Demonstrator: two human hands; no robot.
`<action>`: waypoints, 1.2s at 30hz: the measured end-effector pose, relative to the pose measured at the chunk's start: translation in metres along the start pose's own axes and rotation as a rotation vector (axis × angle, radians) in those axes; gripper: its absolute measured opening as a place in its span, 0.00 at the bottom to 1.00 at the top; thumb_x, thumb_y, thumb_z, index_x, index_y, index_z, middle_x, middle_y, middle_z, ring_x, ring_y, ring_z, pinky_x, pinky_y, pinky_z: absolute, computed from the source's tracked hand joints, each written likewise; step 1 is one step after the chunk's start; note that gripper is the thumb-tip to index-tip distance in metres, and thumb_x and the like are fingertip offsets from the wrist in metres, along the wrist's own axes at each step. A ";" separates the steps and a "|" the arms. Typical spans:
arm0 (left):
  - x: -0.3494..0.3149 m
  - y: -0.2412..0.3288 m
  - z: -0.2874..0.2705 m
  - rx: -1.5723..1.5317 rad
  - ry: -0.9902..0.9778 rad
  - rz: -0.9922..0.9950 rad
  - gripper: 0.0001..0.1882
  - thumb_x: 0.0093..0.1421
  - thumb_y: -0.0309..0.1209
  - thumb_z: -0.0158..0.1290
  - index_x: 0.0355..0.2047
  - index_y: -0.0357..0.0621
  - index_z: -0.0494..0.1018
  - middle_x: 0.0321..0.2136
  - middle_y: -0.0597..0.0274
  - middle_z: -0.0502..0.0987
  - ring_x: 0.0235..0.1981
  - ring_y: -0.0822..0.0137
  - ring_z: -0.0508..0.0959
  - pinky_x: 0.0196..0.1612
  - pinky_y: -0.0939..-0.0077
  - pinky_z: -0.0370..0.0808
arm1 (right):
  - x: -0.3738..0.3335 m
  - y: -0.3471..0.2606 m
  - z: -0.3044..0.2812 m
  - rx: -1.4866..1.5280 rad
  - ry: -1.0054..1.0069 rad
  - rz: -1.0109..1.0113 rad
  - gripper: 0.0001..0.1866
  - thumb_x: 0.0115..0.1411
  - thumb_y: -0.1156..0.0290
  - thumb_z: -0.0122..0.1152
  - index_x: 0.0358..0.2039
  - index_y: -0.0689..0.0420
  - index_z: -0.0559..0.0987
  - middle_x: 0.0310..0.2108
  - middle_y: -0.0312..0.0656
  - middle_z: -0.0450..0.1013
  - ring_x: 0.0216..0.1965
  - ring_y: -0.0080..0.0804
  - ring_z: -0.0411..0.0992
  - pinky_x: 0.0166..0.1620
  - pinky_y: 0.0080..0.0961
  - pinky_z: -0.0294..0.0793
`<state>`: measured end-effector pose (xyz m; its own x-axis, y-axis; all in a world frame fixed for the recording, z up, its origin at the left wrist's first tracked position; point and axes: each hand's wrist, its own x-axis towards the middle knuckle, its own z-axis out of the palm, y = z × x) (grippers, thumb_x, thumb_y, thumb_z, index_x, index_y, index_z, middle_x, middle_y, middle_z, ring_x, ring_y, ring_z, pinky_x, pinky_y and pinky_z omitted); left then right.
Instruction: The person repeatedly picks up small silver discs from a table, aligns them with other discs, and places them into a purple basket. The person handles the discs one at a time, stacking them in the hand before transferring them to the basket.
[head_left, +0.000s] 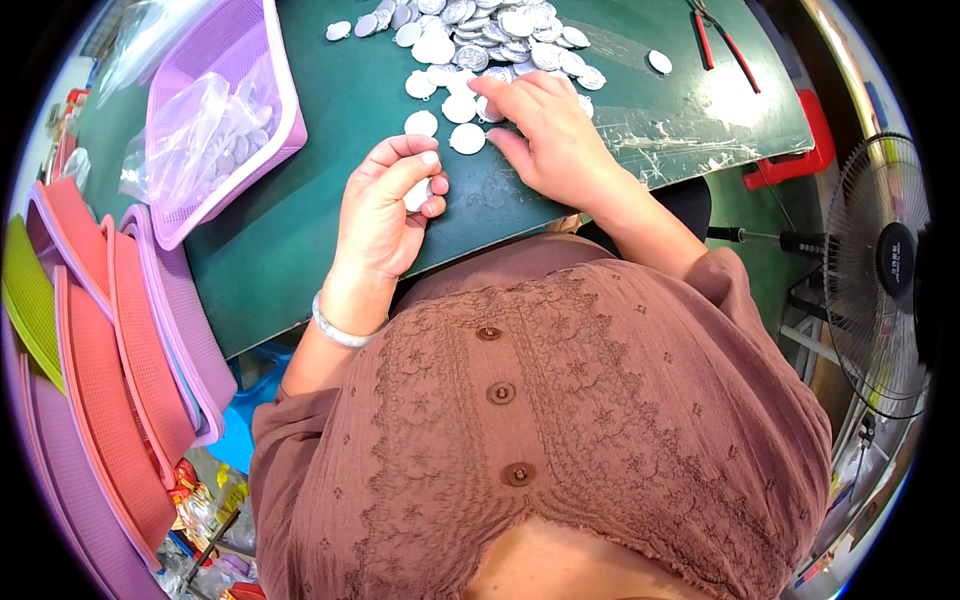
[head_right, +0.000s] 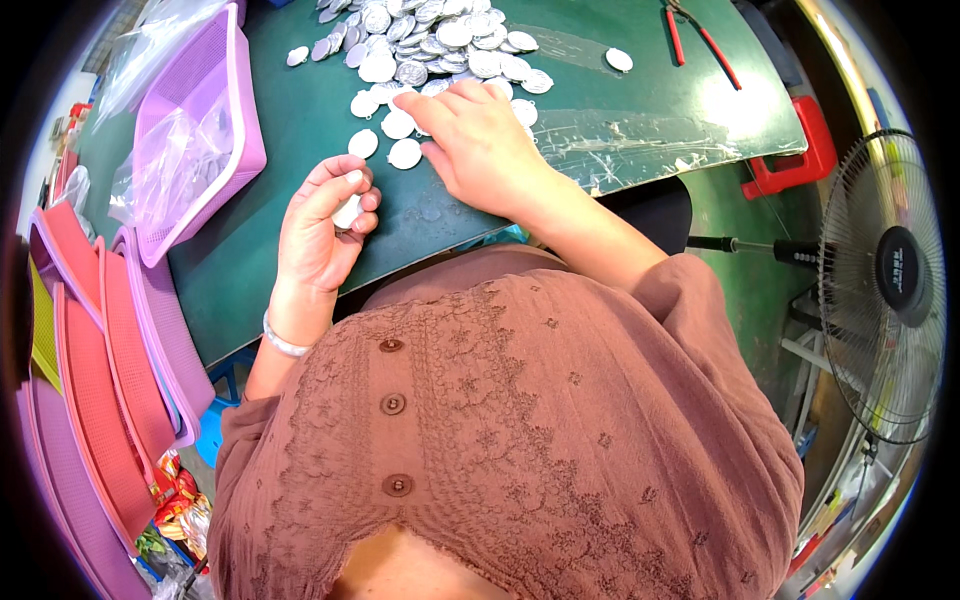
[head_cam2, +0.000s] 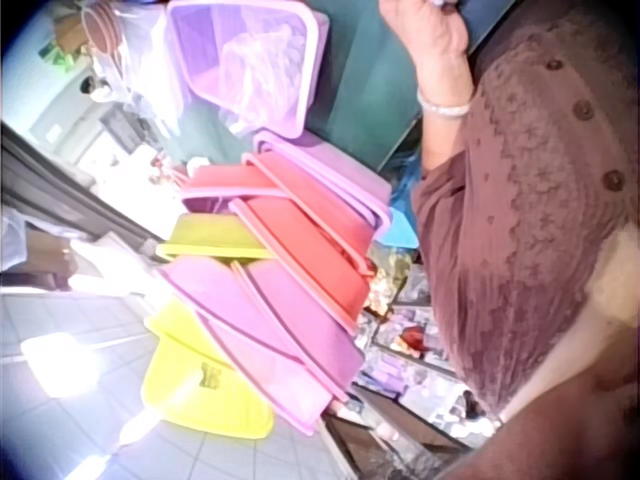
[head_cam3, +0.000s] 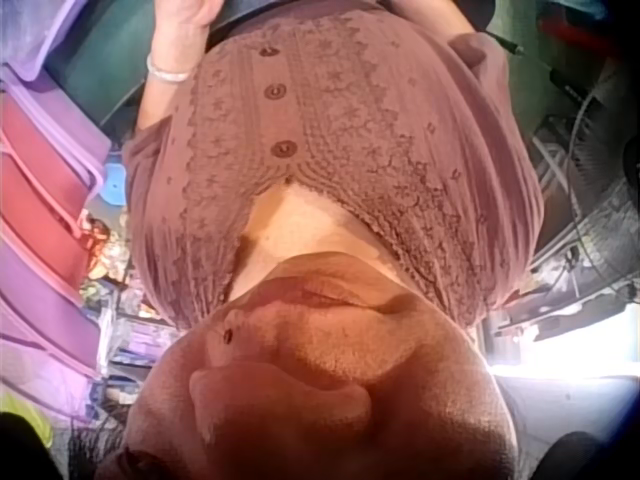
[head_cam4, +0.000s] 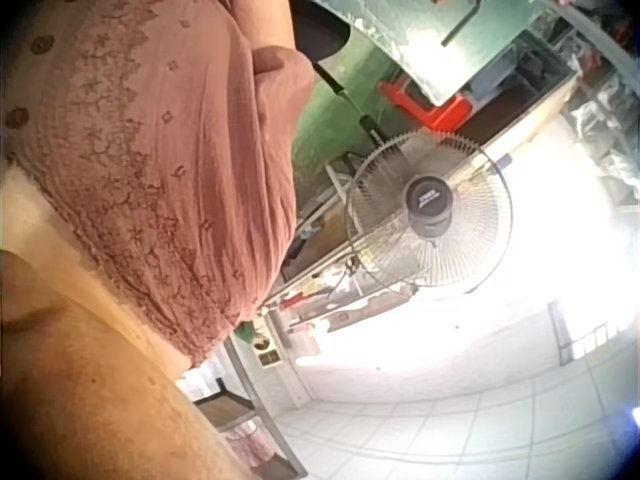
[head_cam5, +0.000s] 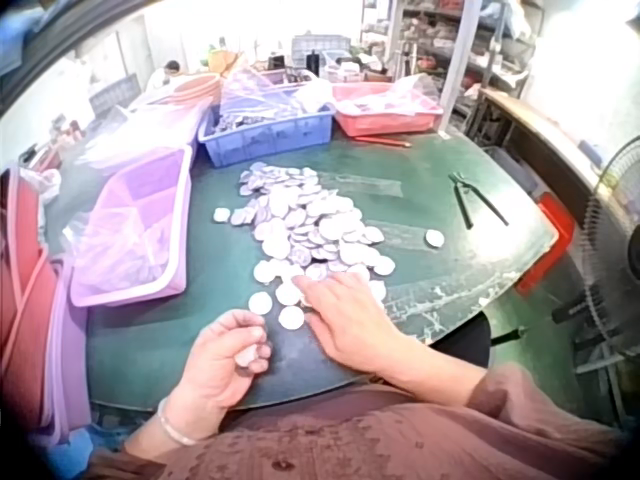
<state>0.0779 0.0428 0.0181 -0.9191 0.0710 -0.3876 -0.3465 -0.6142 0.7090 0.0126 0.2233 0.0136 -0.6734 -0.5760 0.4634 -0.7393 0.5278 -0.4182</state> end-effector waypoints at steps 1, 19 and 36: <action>0.000 0.000 0.000 0.002 0.001 -0.003 0.06 0.52 0.22 0.49 0.32 0.38 0.68 0.24 0.63 0.68 0.23 0.72 0.68 0.19 0.87 0.63 | 0.003 0.003 0.003 -0.037 0.050 -0.031 0.24 0.43 0.76 0.57 0.45 0.53 0.69 0.29 0.36 0.71 0.37 0.35 0.64 0.42 0.31 0.59; 0.000 -0.001 0.007 0.106 -0.002 -0.023 0.08 0.55 0.27 0.49 0.35 0.37 0.68 0.24 0.63 0.70 0.22 0.73 0.69 0.19 0.87 0.62 | 0.011 -0.010 -0.001 0.254 0.053 -0.097 0.28 0.43 0.75 0.58 0.48 0.54 0.65 0.28 0.40 0.70 0.31 0.39 0.68 0.36 0.32 0.65; -0.001 -0.002 0.007 0.095 0.017 -0.010 0.07 0.54 0.29 0.51 0.30 0.38 0.69 0.21 0.63 0.71 0.18 0.74 0.69 0.16 0.86 0.62 | 0.004 -0.016 -0.014 1.086 -0.163 0.475 0.22 0.56 0.78 0.47 0.52 0.61 0.61 0.30 0.38 0.71 0.27 0.20 0.68 0.31 0.15 0.68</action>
<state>0.0777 0.0496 0.0217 -0.9126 0.0628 -0.4039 -0.3722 -0.5360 0.7577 0.0216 0.2212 0.0328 -0.8145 -0.5800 0.0119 0.0201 -0.0487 -0.9986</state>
